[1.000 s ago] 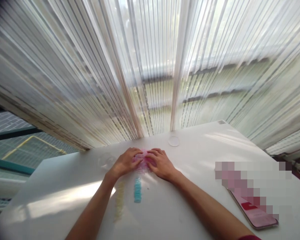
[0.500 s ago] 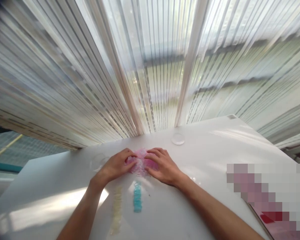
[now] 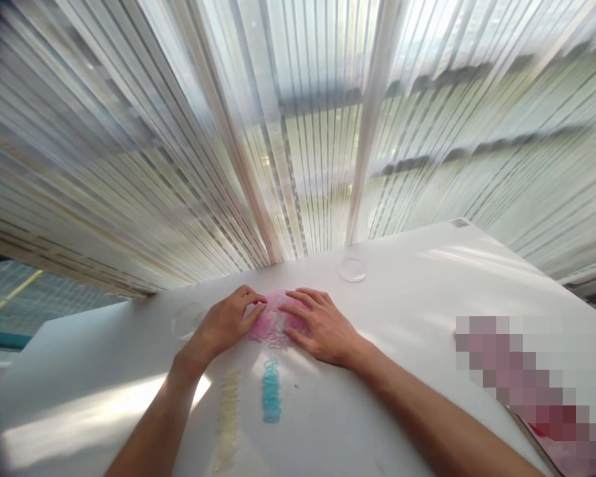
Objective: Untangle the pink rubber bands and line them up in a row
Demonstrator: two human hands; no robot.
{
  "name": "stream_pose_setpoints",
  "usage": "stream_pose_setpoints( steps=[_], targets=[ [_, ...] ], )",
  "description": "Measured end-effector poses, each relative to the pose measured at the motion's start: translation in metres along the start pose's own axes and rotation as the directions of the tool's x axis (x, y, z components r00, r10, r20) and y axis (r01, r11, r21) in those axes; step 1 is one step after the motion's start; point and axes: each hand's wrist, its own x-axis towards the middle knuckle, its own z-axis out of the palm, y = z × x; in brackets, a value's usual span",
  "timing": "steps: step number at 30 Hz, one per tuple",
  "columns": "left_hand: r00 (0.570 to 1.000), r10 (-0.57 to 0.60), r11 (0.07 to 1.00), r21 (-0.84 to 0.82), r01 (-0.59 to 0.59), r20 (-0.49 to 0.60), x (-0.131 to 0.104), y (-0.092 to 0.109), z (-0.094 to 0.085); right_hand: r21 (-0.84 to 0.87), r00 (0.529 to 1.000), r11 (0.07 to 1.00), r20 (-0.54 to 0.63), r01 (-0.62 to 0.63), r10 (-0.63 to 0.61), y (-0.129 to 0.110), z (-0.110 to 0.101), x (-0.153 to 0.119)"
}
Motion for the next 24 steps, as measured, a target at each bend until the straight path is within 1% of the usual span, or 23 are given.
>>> stream_pose_setpoints(
  steps=[2,5,9,10,12,13,15,17,18,21,24],
  targets=[
    [1.000,0.020,1.000,0.013,-0.020,-0.009,0.000,0.000,0.003,-0.053,0.999,0.999,0.044,0.004,-0.002,0.000,0.002,0.000],
    [1.000,0.023,0.999,0.039,-0.023,-0.002,0.000,0.000,0.006,-0.093,0.999,0.996,0.051,-0.007,0.012,0.000,0.005,0.000],
    [1.000,0.009,0.999,0.042,-0.010,0.008,-0.001,-0.001,0.004,-0.078,0.999,0.996,-0.007,-0.037,0.036,0.001,0.006,0.000],
    [1.000,0.003,0.999,0.039,-0.003,-0.001,-0.001,-0.001,0.004,-0.068,0.999,0.997,-0.027,-0.044,0.042,0.001,0.006,0.000],
    [0.998,0.007,0.999,0.031,-0.006,-0.057,0.000,-0.002,0.005,-0.051,0.997,0.997,-0.059,-0.053,0.050,0.001,0.006,0.000],
    [0.995,0.029,0.999,0.025,-0.027,-0.094,0.001,-0.003,0.007,-0.047,0.997,0.998,-0.063,-0.051,0.048,0.002,0.006,0.000],
    [0.981,0.109,0.994,0.007,-0.109,-0.158,0.003,-0.005,0.011,-0.053,0.999,0.998,-0.042,-0.032,0.030,0.002,0.006,0.000],
    [0.966,0.182,0.982,-0.014,-0.188,-0.181,0.005,-0.008,0.016,-0.074,1.000,0.997,0.001,-0.008,0.008,0.003,0.006,0.000],
    [0.964,0.197,0.978,-0.025,-0.205,-0.178,0.006,-0.009,0.017,-0.086,1.000,0.996,0.022,0.000,0.002,0.003,0.006,0.000],
    [0.972,0.174,0.981,-0.060,-0.186,-0.159,0.006,-0.012,0.018,-0.112,0.999,0.994,0.050,-0.011,0.017,0.002,0.006,0.000],
    [0.982,0.116,0.985,-0.109,-0.133,-0.150,0.006,-0.015,0.016,-0.105,0.999,0.994,0.035,-0.028,0.032,0.002,0.006,0.000]
  ],
)
